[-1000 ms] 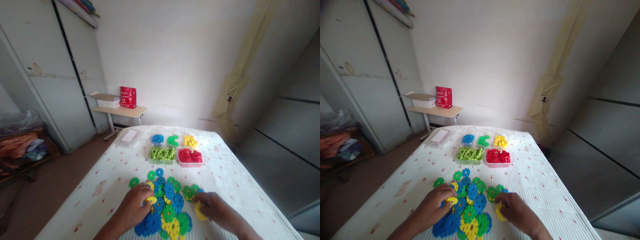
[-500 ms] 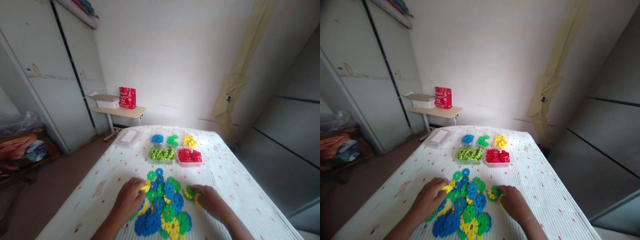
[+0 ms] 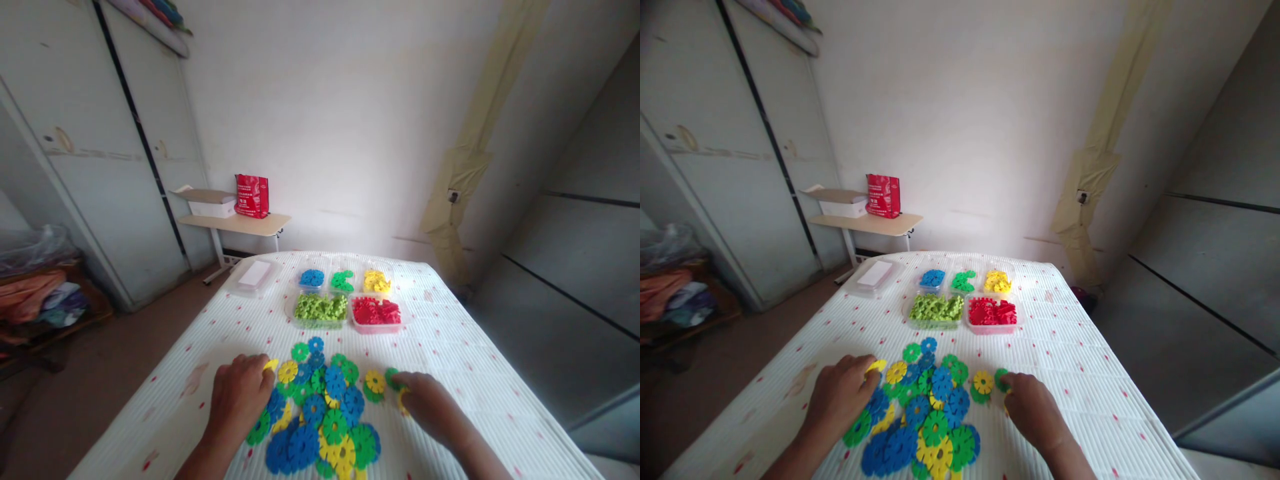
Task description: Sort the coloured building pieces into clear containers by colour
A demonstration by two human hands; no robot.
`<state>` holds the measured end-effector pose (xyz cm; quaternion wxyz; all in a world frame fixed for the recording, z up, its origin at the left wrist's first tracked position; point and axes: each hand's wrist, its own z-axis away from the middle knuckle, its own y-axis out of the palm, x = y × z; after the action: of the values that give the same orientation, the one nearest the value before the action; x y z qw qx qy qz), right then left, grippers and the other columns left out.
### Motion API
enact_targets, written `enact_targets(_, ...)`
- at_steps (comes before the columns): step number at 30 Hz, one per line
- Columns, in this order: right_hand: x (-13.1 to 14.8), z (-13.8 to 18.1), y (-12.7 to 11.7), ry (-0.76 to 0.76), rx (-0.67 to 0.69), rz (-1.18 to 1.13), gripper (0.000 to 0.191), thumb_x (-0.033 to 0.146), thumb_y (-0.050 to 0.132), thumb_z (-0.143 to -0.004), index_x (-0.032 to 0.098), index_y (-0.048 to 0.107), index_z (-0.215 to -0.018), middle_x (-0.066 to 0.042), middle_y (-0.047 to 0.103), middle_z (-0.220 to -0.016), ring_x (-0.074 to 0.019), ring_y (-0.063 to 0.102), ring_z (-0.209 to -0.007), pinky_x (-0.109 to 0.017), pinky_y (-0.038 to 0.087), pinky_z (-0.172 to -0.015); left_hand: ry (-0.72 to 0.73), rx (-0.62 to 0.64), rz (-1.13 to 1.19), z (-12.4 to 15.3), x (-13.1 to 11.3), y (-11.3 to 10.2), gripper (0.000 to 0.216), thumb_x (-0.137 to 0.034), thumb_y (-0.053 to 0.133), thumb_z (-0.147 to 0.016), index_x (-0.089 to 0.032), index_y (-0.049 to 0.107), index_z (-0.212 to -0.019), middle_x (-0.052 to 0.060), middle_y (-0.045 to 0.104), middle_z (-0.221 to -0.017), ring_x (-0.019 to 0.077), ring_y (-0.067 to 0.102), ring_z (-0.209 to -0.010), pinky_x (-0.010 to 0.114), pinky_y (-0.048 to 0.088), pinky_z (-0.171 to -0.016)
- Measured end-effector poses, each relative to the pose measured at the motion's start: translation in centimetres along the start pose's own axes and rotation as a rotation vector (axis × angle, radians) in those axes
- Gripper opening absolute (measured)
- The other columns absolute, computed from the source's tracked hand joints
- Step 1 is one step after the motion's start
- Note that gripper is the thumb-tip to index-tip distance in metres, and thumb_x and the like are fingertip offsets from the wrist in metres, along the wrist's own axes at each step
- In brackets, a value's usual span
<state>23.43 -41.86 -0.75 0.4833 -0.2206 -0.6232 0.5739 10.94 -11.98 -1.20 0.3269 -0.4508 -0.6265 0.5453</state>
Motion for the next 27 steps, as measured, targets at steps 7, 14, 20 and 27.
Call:
enact_targets(7,1.6,-1.1,-0.1,-0.087,-0.036,-0.103,0.049,0.011,0.040,-0.073,0.016,0.055,-0.119,-0.009,0.069,-0.097,-0.0188,0.064,-0.087,-0.026,0.045,-0.074,0.156,-0.005,0.337,-0.3,-0.3,1.1,0.027,-0.019,0.038,-0.082,-0.019,0.065,-0.084,0.004,0.065,-0.086,0.0185,0.056,-0.088,0.028,0.038,-0.078)
enact_targets(14,1.4,-2.0,1.3,-0.066,0.055,0.020,0.036,0.014,0.042,-0.075,0.019,0.061,-0.105,-0.009,0.069,-0.095,-0.0198,0.063,-0.086,-0.027,0.044,-0.074,0.203,0.075,0.346,-0.2,-0.7,1.9,0.034,-0.011,0.041,-0.080,-0.023,0.062,-0.104,0.003,0.065,-0.097,0.0187,0.055,-0.094,0.031,0.035,-0.084)
enact_targets(20,2.0,-1.5,0.8,-0.035,0.021,0.066,0.033,0.012,0.042,-0.075,0.018,0.059,-0.103,-0.011,0.068,-0.089,-0.0211,0.063,-0.082,-0.026,0.041,-0.068,0.174,0.081,0.189,-0.4,-1.1,1.8,0.039,-0.017,0.040,-0.082,-0.023,0.055,-0.117,0.006,0.062,-0.099,0.0213,0.051,-0.096,0.035,0.033,-0.083)
enact_targets(27,2.1,-1.5,1.1,-0.008,0.013,0.073,0.045,0.013,0.045,-0.072,0.020,0.053,-0.116,-0.011,0.068,-0.090,-0.0227,0.064,-0.082,-0.028,0.040,-0.066,0.124,0.132,0.148,-0.9,-1.3,1.4,0.038,-0.018,0.037,-0.081,-0.024,0.055,-0.115,0.006,0.056,-0.118,0.0211,0.045,-0.109,0.036,0.030,-0.089)
